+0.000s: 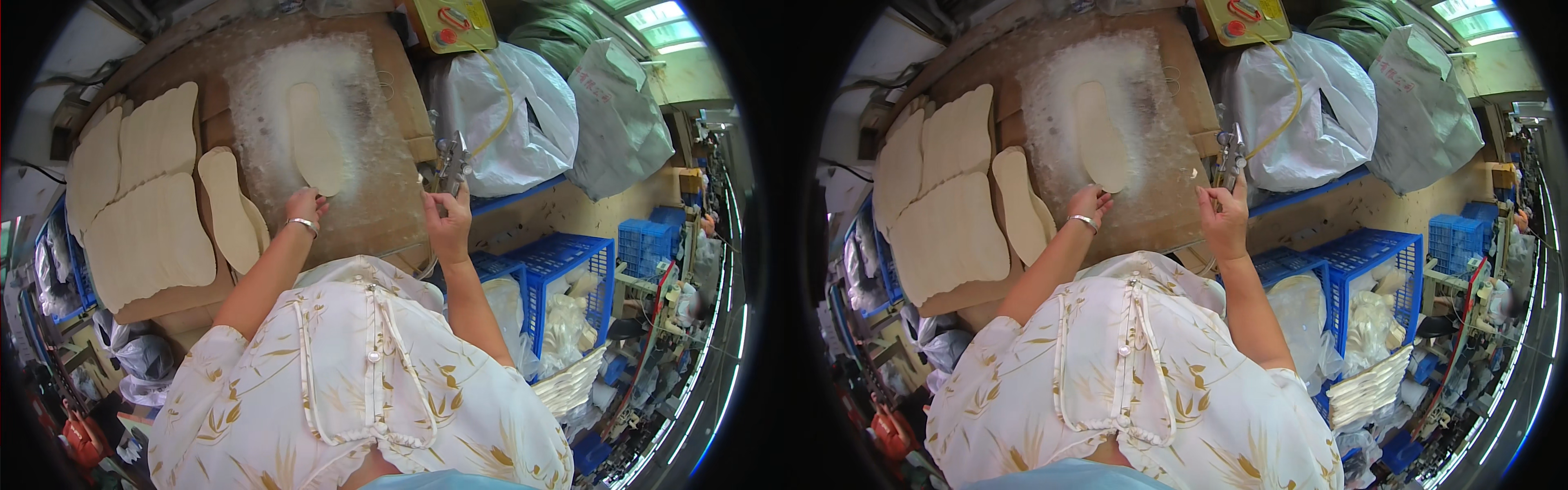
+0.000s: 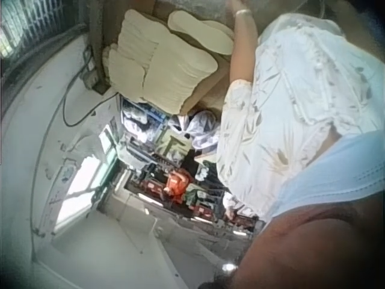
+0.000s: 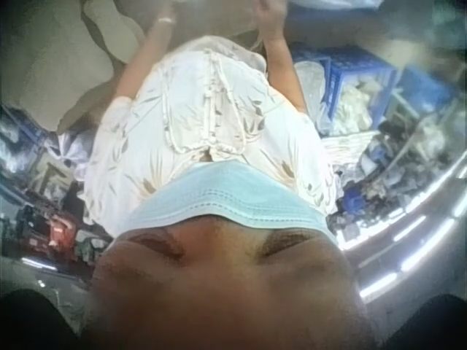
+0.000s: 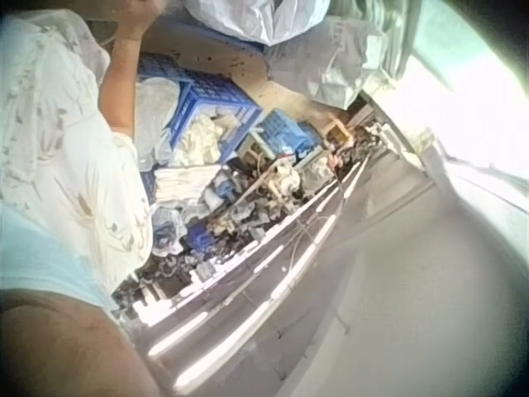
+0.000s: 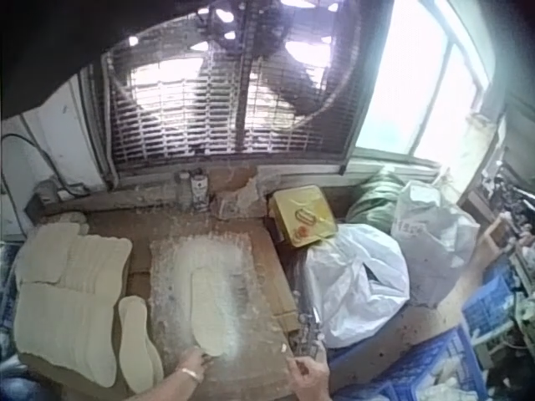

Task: The recorder is using a spray gun to apply adhesive to shoe insoles at a workstation.

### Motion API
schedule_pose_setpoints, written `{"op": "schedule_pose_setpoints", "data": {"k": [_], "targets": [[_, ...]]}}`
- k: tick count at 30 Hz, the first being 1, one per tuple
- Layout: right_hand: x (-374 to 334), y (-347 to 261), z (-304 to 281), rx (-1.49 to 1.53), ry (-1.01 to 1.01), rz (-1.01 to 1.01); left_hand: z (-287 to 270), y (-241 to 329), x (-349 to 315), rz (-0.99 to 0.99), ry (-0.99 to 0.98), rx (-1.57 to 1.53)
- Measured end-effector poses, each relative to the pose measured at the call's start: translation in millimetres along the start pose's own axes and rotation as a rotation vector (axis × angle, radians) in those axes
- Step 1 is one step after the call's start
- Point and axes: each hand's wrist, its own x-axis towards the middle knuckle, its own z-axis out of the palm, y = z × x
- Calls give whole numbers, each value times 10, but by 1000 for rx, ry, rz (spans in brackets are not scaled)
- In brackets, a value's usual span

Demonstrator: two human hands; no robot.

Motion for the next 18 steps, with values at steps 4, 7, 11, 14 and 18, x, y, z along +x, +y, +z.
{"op": "schedule_pose_setpoints", "data": {"k": [4,7,11,14,18], "targets": [[-11,-133,-97,149,59,114,40,5,-22,-4,-1,1],[-25,31,-133,-16,21,-170,43,-5,-35,6,0,5],[-55,81,-111,7,-21,-46,18,8,-12,-2,2,34],[-58,-1,-114,78,-24,74,-19,3,-1,5,-6,29],[-113,3,-80,165,58,82,-17,-55,69,27,-60,-66]]}}
